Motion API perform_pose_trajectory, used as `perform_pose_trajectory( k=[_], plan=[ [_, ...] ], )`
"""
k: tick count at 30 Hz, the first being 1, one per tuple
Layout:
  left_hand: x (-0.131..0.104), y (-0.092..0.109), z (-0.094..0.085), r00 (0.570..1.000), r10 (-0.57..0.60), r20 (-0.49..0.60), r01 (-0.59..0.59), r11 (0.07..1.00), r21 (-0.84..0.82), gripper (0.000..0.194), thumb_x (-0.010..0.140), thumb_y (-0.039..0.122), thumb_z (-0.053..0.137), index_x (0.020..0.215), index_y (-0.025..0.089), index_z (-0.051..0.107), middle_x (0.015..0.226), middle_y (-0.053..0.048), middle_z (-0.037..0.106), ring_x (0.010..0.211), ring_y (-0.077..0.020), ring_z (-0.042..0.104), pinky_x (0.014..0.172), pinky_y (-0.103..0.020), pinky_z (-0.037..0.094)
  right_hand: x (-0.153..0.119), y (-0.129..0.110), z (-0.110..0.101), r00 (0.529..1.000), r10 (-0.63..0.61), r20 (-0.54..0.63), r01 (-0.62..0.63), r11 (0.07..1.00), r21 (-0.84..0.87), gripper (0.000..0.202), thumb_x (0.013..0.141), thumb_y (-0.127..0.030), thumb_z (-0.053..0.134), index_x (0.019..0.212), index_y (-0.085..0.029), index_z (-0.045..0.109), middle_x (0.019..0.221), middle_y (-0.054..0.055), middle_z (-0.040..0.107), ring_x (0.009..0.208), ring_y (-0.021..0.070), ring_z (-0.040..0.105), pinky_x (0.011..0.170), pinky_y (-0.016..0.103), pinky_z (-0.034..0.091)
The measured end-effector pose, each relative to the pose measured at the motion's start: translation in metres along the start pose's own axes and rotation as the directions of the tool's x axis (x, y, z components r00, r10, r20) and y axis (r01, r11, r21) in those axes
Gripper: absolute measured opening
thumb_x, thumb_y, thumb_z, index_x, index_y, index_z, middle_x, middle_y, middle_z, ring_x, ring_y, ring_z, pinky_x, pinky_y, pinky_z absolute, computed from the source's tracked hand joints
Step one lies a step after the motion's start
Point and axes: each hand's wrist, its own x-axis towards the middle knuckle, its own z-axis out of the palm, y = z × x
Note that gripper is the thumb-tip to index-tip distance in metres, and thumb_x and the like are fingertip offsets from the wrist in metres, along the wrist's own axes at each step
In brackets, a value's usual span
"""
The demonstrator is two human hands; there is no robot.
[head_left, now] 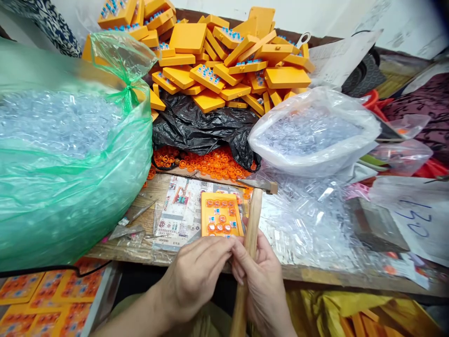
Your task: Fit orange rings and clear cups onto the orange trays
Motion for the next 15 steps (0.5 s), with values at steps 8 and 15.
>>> perform_pose_trajectory(
  k=[8,15],
  plan=[
    [0.021,-0.045,-0.005,0.904,-0.426,0.017,0.42,0.884,-0.205,0.043,0.082,0.01,0.059,0.124,0.014,0.05,0.09,-0.006,0.069,0.077,-0.0129,0.068,0.074,-0.023,0.058,-0.007,0.002,-0.029,0.974,-0.223,-0.033,0.193,0.901,-0.389,0.056,0.079,-0.039,0.071,0.131,-0.024,0.057,0.108,0.009,0.072,0.049,0.0105,0.057,0.04,0.022,0.048],
    [0.025,-0.046,-0.006,0.804,-0.583,0.118,0.595,0.796,-0.115,0.046,0.082,0.015,0.055,0.128,0.014,0.05,0.094,-0.008,0.069,0.083,-0.0168,0.066,0.078,-0.03,0.056,-0.016,0.008,-0.065,0.85,-0.475,0.228,0.492,0.56,-0.667,0.041,0.088,-0.024,0.062,0.128,-0.034,0.061,0.126,-0.002,0.066,0.113,0.0208,0.064,0.098,0.03,0.051]
  ],
)
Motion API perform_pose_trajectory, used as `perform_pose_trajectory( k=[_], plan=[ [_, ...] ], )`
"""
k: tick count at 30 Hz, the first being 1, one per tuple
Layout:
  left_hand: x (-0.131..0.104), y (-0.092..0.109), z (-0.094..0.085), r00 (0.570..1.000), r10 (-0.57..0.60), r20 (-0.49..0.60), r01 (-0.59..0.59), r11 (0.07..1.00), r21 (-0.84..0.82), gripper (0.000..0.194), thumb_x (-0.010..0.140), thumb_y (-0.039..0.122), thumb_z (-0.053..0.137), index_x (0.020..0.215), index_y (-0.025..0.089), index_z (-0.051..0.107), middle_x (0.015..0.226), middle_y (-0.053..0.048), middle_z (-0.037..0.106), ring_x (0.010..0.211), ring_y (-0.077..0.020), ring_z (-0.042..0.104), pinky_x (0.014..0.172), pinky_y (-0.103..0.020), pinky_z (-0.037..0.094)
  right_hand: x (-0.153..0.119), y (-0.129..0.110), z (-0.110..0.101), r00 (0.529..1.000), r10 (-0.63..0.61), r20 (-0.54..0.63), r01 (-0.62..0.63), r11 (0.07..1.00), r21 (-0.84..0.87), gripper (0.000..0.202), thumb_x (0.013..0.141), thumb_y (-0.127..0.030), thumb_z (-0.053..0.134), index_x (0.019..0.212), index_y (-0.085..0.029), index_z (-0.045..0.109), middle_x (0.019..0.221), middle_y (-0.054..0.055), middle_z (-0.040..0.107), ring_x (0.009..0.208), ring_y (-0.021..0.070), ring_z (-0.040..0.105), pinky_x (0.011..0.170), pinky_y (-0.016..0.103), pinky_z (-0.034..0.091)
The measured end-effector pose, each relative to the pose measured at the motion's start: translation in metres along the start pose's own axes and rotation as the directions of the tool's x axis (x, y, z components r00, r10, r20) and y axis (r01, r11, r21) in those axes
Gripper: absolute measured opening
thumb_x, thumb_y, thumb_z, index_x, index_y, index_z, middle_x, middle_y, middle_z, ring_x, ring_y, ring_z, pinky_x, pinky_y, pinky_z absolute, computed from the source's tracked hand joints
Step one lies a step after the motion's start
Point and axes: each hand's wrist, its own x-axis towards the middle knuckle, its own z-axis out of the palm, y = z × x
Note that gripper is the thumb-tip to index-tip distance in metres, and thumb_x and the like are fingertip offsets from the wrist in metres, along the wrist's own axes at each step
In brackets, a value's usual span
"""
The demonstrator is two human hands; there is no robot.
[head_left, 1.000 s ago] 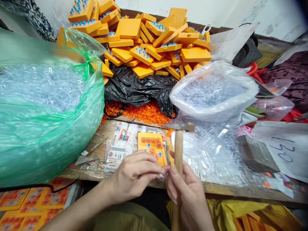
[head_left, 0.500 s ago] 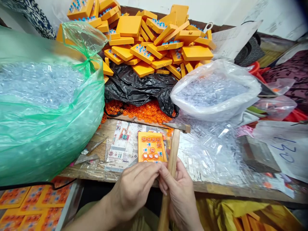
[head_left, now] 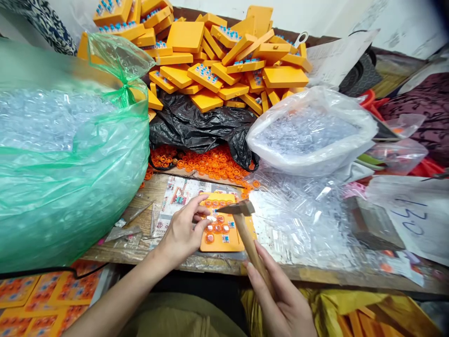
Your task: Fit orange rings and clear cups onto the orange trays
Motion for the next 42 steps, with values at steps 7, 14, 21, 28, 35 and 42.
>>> perform_pose_trajectory(
  k=[7,14,21,28,35,42],
  plan=[
    [-0.001,0.0,-0.002,0.998,0.052,0.029,-0.054,0.997,0.052,0.046,0.085,0.015,0.051,0.13,0.012,0.047,0.097,-0.009,0.068,0.087,-0.0171,0.066,0.083,-0.031,0.053,-0.001,-0.001,-0.017,0.94,-0.292,0.18,0.321,0.933,-0.162,0.062,0.088,-0.005,0.053,0.141,-0.036,0.045,0.119,-0.001,0.068,0.103,0.0137,0.068,0.089,0.018,0.052],
    [-0.001,0.001,-0.001,0.997,0.071,0.024,-0.073,0.993,0.096,0.046,0.085,0.013,0.048,0.13,0.01,0.047,0.096,-0.01,0.068,0.089,-0.0187,0.065,0.086,-0.034,0.053,0.004,0.002,-0.016,0.938,-0.269,0.217,0.309,0.934,-0.179,0.06,0.09,-0.011,0.054,0.142,-0.036,0.043,0.128,-0.002,0.065,0.112,0.0149,0.064,0.094,0.019,0.049],
    [-0.001,0.001,0.0,0.997,0.07,0.014,-0.071,0.993,0.093,0.046,0.084,0.012,0.047,0.129,0.01,0.048,0.093,-0.01,0.068,0.088,-0.0192,0.065,0.085,-0.036,0.053,0.003,-0.001,-0.006,0.966,-0.185,0.179,0.214,0.964,-0.158,0.048,0.093,-0.015,0.05,0.138,-0.032,0.051,0.117,0.002,0.07,0.102,0.0151,0.069,0.087,0.019,0.052],
    [-0.007,0.001,0.001,0.998,-0.02,-0.064,0.017,0.999,-0.047,0.044,0.082,0.016,0.051,0.125,0.016,0.052,0.113,-0.012,0.064,0.1,-0.021,0.062,0.091,-0.038,0.051,0.01,0.006,-0.007,0.994,0.097,0.049,-0.097,0.995,-0.009,0.038,0.084,-0.035,0.065,0.122,-0.027,0.067,0.111,0.005,0.073,0.092,0.0218,0.071,0.077,0.026,0.058],
    [-0.003,0.025,-0.001,0.85,-0.525,-0.044,0.409,0.711,-0.572,0.051,0.075,0.02,0.069,0.121,0.016,0.05,0.138,-0.016,0.05,0.119,-0.0245,0.055,0.103,-0.04,0.044,0.045,0.003,0.012,0.851,0.475,0.226,-0.526,0.761,0.381,0.08,0.08,-0.05,0.068,0.145,-0.013,0.041,0.041,-0.009,0.045,0.038,0.0082,0.036,0.035,0.018,0.031],
    [0.007,0.036,0.001,0.823,-0.552,0.132,0.463,0.517,-0.72,0.059,0.066,0.019,0.081,0.118,0.015,0.052,0.121,-0.016,0.064,0.1,-0.0237,0.067,0.088,-0.036,0.055,0.054,0.002,0.024,0.833,0.468,0.296,-0.554,0.704,0.445,0.076,0.073,-0.052,0.074,0.136,-0.016,0.05,0.057,-0.005,0.059,0.036,0.0067,0.041,0.033,0.018,0.032]
  ],
)
